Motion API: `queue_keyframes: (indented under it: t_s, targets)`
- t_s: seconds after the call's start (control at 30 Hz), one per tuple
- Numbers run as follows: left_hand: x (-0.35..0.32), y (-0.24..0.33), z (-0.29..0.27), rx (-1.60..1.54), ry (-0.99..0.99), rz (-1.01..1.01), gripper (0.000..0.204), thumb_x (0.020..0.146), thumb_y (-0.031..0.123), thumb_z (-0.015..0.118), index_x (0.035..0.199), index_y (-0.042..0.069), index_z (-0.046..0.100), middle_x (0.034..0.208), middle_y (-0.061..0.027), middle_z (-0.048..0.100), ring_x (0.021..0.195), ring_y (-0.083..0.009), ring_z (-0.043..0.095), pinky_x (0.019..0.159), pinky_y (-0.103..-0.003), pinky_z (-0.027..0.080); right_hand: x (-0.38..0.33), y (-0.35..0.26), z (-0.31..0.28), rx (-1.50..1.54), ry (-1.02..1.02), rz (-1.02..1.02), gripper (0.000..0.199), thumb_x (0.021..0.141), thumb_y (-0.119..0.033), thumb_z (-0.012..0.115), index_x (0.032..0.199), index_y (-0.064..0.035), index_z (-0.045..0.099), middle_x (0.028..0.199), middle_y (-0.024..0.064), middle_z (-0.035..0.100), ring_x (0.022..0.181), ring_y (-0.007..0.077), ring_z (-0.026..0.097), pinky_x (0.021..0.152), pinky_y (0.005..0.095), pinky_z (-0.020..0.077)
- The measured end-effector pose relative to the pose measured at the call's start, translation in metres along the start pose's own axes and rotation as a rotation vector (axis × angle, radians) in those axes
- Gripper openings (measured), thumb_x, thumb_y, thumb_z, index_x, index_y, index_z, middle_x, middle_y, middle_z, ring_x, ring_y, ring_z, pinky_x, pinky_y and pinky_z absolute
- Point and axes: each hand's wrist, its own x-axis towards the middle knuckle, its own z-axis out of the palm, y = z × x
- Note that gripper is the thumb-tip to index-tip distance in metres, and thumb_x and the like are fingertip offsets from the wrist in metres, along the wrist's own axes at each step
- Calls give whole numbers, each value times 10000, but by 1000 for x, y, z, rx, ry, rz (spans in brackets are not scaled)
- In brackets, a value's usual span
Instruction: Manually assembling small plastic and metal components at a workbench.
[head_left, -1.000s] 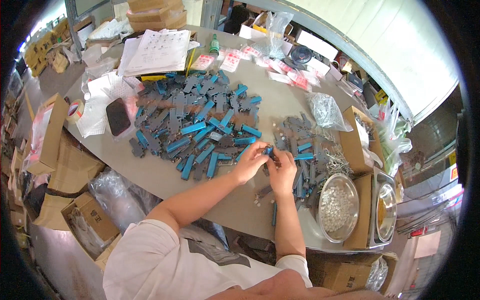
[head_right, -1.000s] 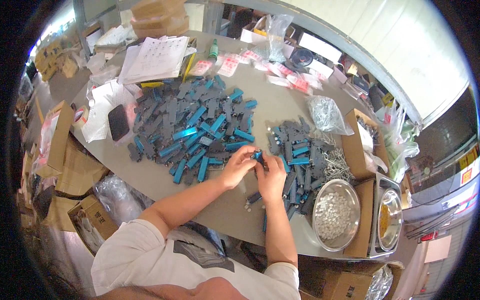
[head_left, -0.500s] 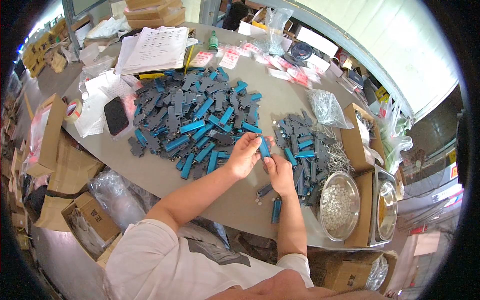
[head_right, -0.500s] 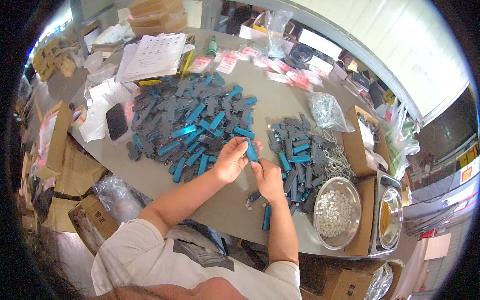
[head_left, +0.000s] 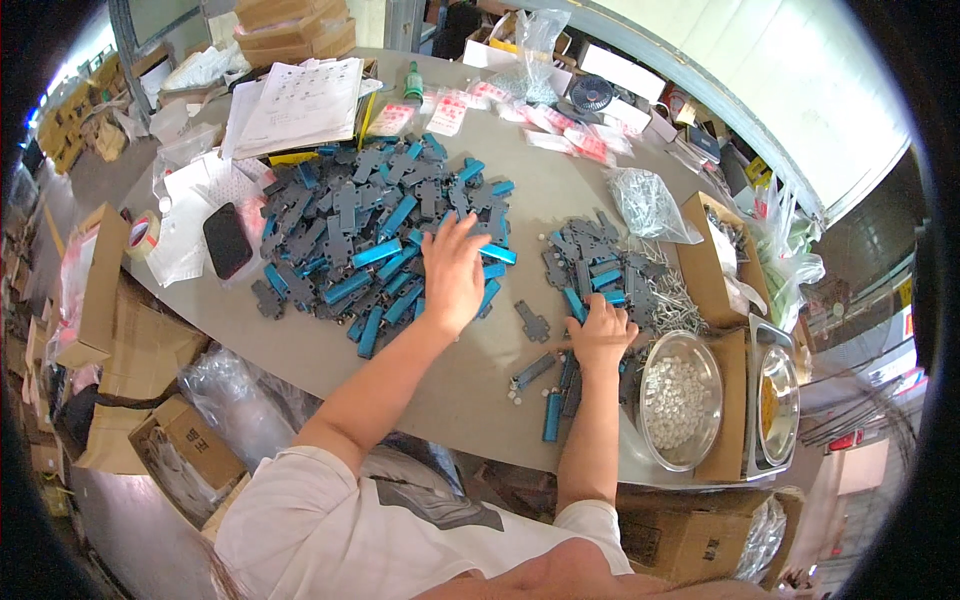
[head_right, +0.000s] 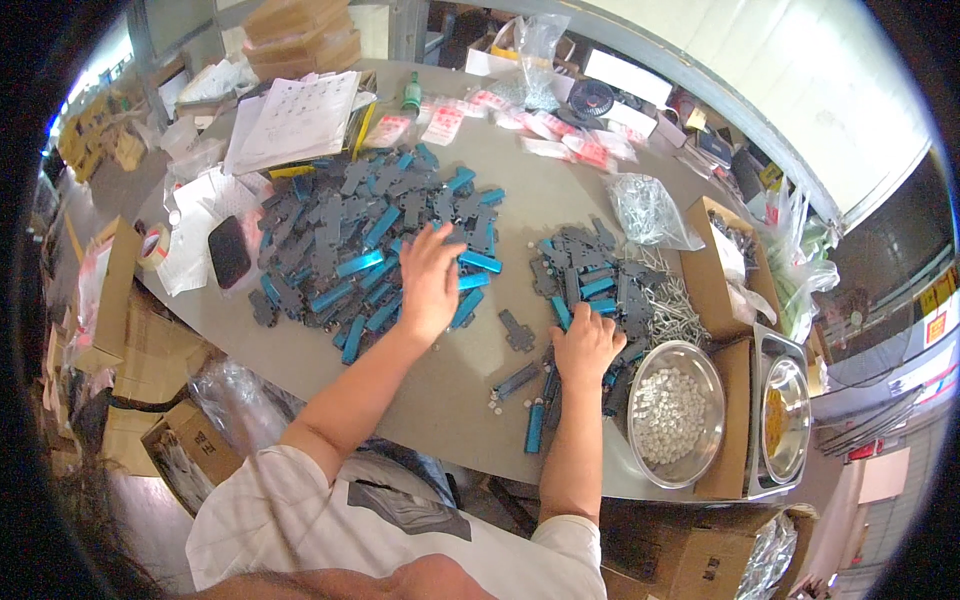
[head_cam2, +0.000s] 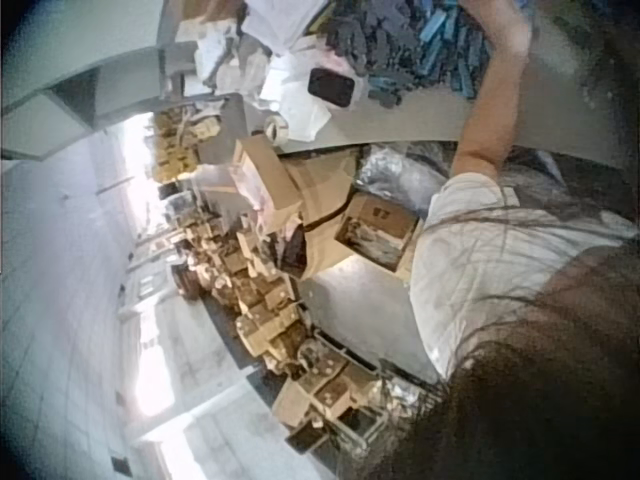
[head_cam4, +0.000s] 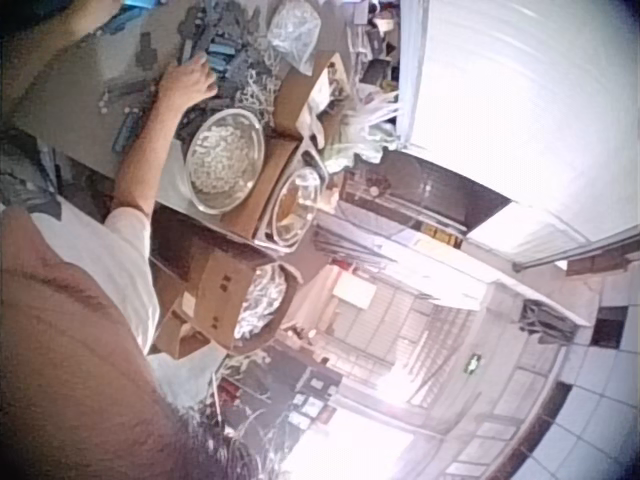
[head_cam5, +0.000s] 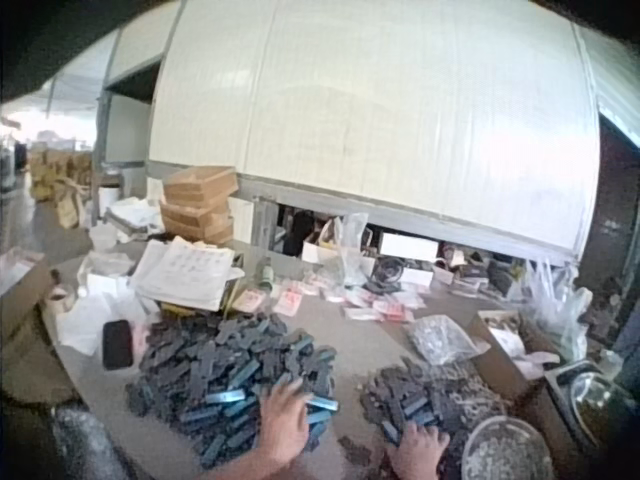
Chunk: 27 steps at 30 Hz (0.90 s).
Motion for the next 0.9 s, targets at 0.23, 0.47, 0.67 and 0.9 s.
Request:
queue_keyframes:
  t_s: [0.23, 0.47, 0.67, 0.9]
  targets:
    - [-44, 22, 24, -2, -627, 396, 332, 762, 86, 642, 1089, 38, 606, 1229, -126, 542, 1169, -336, 475, 968, -455, 366, 4, -2, 5, 229, 45, -26, 303, 701, -105, 713, 975, -93, 587, 857, 73, 626, 867, 255, 592, 774, 412, 405]
    - [-38, 21, 28, -31, -1035, 282, 317, 755, 128, 669, 1047, 23, 605, 1026, -151, 587, 1040, -318, 538, 866, -440, 432, 12, 5, 6, 1265, -27, 196, 169, 808, -4, 625, 964, -54, 582, 822, 0, 550, 716, 85, 521, 649, 235, 430]
    - [-43, 20, 24, -49, -1121, 174, 357, 740, 118, 675, 1061, -1, 573, 956, -177, 588, 948, -358, 567, 794, -449, 467, 8, -2, 2, 1754, -201, 243, 151, 937, -83, 494, 1087, -88, 474, 909, -14, 502, 801, 77, 490, 702, 264, 428]
    - [-51, 9, 24, -184, -812, -21, 396, 781, 50, 621, 1134, -9, 452, 929, -234, 599, 907, -411, 577, 739, -462, 469, 1, -22, -5, 1738, -409, 313, 253, 934, -71, 465, 1186, -90, 476, 933, -11, 510, 801, 88, 490, 672, 243, 421]
